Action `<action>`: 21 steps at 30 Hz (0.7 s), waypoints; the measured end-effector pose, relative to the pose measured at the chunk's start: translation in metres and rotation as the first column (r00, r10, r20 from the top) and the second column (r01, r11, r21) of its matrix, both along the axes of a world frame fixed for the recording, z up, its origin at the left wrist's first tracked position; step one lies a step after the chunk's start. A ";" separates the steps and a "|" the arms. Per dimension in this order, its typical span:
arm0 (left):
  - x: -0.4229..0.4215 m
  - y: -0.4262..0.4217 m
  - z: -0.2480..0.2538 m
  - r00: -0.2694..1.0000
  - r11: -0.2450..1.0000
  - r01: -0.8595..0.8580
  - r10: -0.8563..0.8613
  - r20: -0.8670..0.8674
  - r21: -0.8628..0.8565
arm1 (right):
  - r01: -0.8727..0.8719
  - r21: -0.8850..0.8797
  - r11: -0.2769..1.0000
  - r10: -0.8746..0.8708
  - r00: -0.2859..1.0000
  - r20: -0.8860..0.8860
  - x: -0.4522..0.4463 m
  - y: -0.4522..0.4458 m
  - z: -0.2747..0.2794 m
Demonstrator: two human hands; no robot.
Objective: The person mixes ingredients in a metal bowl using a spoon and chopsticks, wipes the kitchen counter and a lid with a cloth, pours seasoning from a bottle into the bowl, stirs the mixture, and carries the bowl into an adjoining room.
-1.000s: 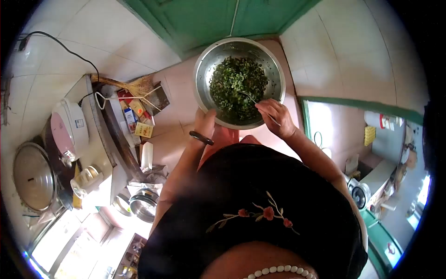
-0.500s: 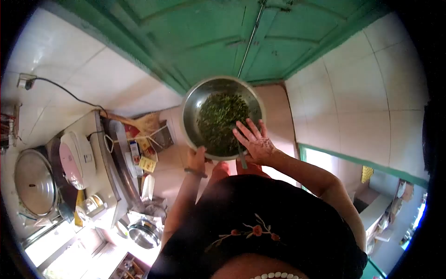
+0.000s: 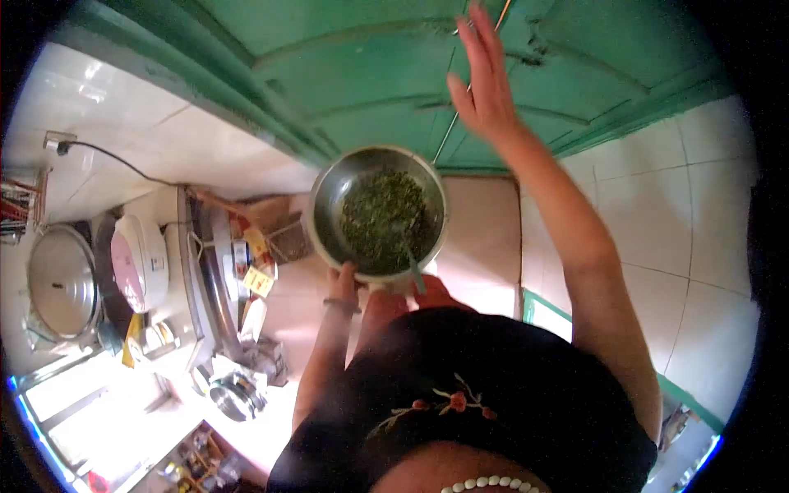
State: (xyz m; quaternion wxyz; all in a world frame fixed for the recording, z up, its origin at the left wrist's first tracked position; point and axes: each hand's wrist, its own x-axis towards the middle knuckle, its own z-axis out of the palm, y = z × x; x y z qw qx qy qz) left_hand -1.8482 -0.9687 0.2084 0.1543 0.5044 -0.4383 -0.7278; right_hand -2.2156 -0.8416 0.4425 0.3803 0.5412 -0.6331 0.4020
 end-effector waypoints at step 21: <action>-0.171 -0.090 -0.005 0.970 0.964 0.242 -0.240 -0.033 0.110 | -0.104 -0.110 0.988 0.150 0.766 0.625 -0.118 -0.078 -0.038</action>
